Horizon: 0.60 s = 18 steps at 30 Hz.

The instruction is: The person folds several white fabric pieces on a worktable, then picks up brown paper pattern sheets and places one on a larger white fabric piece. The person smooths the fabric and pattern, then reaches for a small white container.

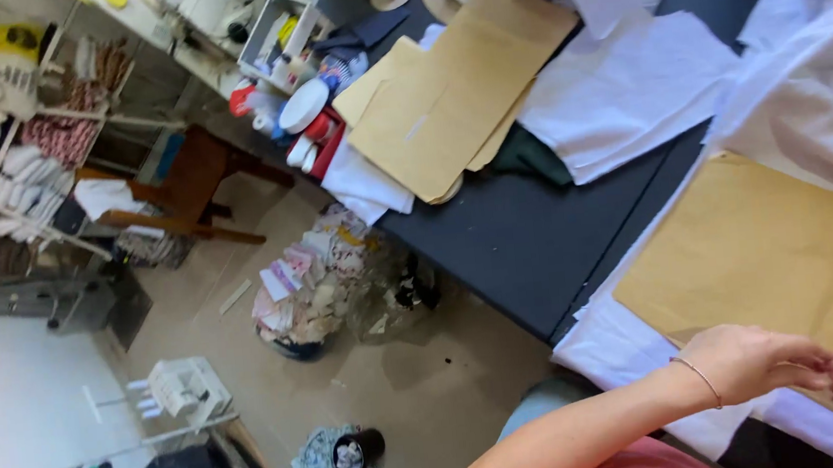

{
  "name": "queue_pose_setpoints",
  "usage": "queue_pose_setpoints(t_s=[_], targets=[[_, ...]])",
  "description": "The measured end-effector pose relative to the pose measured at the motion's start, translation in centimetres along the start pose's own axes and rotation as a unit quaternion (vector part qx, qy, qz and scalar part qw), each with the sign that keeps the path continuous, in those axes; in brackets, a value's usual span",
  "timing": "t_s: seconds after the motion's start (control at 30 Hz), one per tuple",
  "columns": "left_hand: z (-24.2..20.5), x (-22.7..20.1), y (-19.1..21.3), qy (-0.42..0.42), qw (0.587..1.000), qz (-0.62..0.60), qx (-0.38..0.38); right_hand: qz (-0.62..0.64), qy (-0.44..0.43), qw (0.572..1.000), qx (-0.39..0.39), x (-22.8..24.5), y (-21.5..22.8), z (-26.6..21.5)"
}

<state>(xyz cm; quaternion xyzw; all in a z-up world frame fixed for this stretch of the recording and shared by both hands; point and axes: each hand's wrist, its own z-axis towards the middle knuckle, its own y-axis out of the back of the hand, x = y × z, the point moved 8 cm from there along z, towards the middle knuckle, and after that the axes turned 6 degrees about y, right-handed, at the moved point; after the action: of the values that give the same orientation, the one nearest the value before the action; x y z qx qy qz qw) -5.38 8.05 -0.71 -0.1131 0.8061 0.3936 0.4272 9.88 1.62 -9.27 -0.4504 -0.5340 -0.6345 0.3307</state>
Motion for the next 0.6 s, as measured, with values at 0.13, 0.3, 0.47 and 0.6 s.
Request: queue_pose_setpoints(t_s=[0.13,0.3,0.47,0.6], targets=[[-4.1,2.6,6.3,0.063,0.993,0.003,-0.096,0.039,-0.006,0.998,0.054,10.8,-5.6,3.4],[-7.5,3.8,14.1,0.078,0.992,-0.083,-0.058,0.042,0.010,0.995,0.085,18.4,-11.2,5.1],[-10.2,9.2,25.9,0.111,0.972,-0.148,-0.142,-0.027,-0.039,0.999,-0.002,8.5,-15.1,6.2],[-14.5,16.2,38.3,0.103,0.899,-0.235,-0.353,0.144,-0.208,0.964,-0.082,-9.9,-18.0,3.3]])
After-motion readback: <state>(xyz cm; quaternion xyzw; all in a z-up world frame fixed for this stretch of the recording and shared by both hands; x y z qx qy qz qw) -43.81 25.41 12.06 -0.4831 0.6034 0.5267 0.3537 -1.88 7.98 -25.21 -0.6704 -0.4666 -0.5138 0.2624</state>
